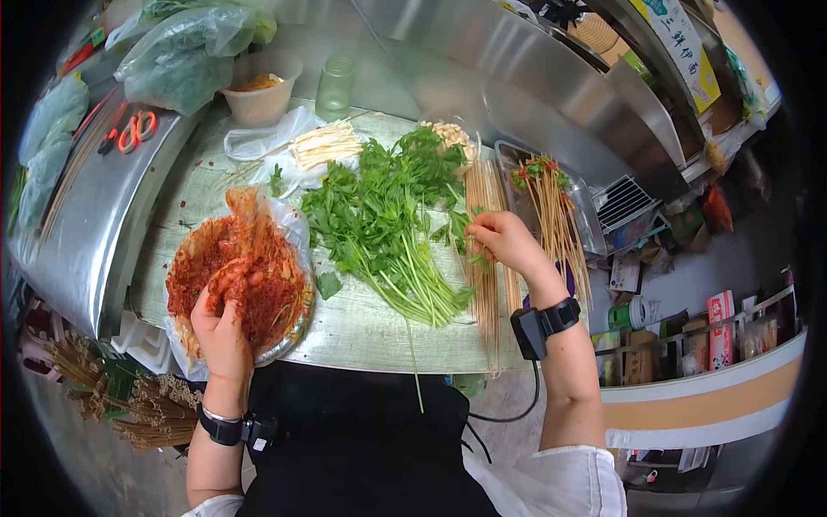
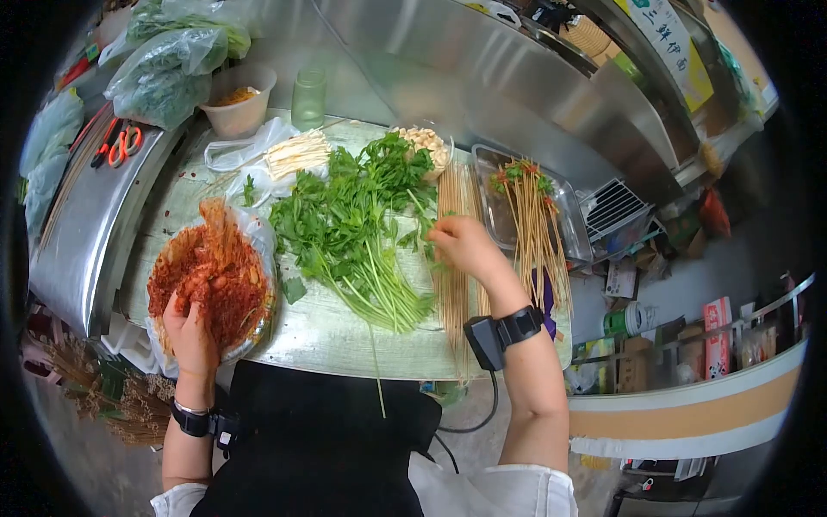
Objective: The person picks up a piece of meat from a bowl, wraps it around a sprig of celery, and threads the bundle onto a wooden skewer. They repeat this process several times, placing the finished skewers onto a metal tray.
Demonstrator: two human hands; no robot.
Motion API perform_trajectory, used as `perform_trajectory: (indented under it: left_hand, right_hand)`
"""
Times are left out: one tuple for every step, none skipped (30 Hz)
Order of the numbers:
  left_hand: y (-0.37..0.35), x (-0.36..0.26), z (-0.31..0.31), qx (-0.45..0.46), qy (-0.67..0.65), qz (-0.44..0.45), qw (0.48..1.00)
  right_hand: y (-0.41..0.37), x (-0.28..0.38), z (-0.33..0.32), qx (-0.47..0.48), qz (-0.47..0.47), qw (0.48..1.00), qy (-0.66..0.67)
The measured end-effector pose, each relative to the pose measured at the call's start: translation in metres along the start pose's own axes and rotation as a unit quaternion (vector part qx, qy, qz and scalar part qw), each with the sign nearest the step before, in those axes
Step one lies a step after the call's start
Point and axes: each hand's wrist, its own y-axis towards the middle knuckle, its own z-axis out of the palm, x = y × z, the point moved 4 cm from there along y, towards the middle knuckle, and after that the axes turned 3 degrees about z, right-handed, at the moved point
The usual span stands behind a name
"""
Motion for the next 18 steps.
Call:
perform_trajectory:
  left_hand:
    - [0.001, 0.002, -0.002, 0.013, 0.0, 0.005, 1.0]
    - [0.002, 0.004, -0.002, 0.027, 0.0, 0.01, 1.0]
    - [0.002, 0.004, -0.002, 0.029, -0.001, 0.01, 1.0]
    - [0.002, 0.004, -0.002, 0.031, -0.003, 0.012, 0.999]
    - [0.002, 0.003, -0.002, 0.032, -0.005, 0.016, 0.999]
    - [0.002, 0.003, -0.001, 0.033, -0.005, 0.016, 0.999]
    - [0.002, 0.001, -0.001, 0.033, -0.006, 0.019, 0.999]
    - [0.002, 0.0, 0.0, 0.034, -0.008, 0.021, 0.999]
    - [0.001, 0.0, 0.001, 0.035, -0.01, 0.021, 0.999]
    - [0.001, 0.0, 0.001, 0.04, -0.018, 0.019, 0.999]
    - [0.001, 0.0, 0.002, 0.045, -0.026, 0.017, 0.999]
    - [0.002, 0.001, 0.001, 0.045, -0.027, 0.019, 0.998]
    - [0.002, 0.003, 0.0, 0.036, -0.024, 0.017, 0.999]
    - [0.002, 0.004, -0.003, 0.026, -0.022, 0.015, 0.999]
    - [0.003, 0.004, -0.005, 0.024, -0.022, 0.018, 0.999]
    - [0.002, 0.004, -0.005, 0.018, -0.026, 0.017, 0.999]
    - [0.001, 0.005, -0.004, 0.014, -0.032, 0.015, 0.999]
    - [0.001, 0.005, -0.003, 0.015, -0.037, 0.015, 0.999]
  right_hand:
    - [-0.007, 0.008, 0.004, 0.039, 0.018, 0.997, 0.065]
    - [-0.013, 0.012, 0.01, 0.076, 0.035, 0.988, 0.129]
    - [-0.015, 0.009, 0.018, 0.084, 0.031, 0.983, 0.157]
    - [-0.017, 0.008, 0.023, 0.083, 0.033, 0.983, 0.158]
    - [-0.019, 0.008, 0.027, 0.088, 0.03, 0.986, 0.14]
    - [-0.021, 0.008, 0.031, 0.093, 0.026, 0.988, 0.123]
    - [-0.02, -0.001, 0.036, 0.084, 0.05, 0.99, 0.103]
    - [-0.017, -0.008, 0.044, 0.084, 0.051, 0.99, 0.102]
    - [-0.015, -0.012, 0.051, 0.067, 0.019, 0.997, 0.03]
    - [-0.015, -0.008, 0.055, 0.05, -0.012, 0.998, -0.042]
    - [-0.018, 0.0, 0.056, 0.037, -0.002, 0.998, -0.058]
    - [-0.018, -0.002, 0.058, 0.036, -0.003, 0.998, -0.057]
    - [-0.016, -0.004, 0.063, 0.034, -0.026, 0.998, -0.052]
    - [-0.013, -0.008, 0.07, 0.033, -0.051, 0.997, -0.047]
    - [-0.008, -0.025, 0.075, 0.049, -0.018, 0.995, 0.081]
    - [-0.01, -0.021, 0.068, 0.049, -0.02, 0.996, 0.078]
    - [-0.013, -0.02, 0.059, 0.068, 0.021, 0.987, 0.144]
    - [-0.017, -0.02, 0.05, 0.083, 0.062, 0.972, 0.209]
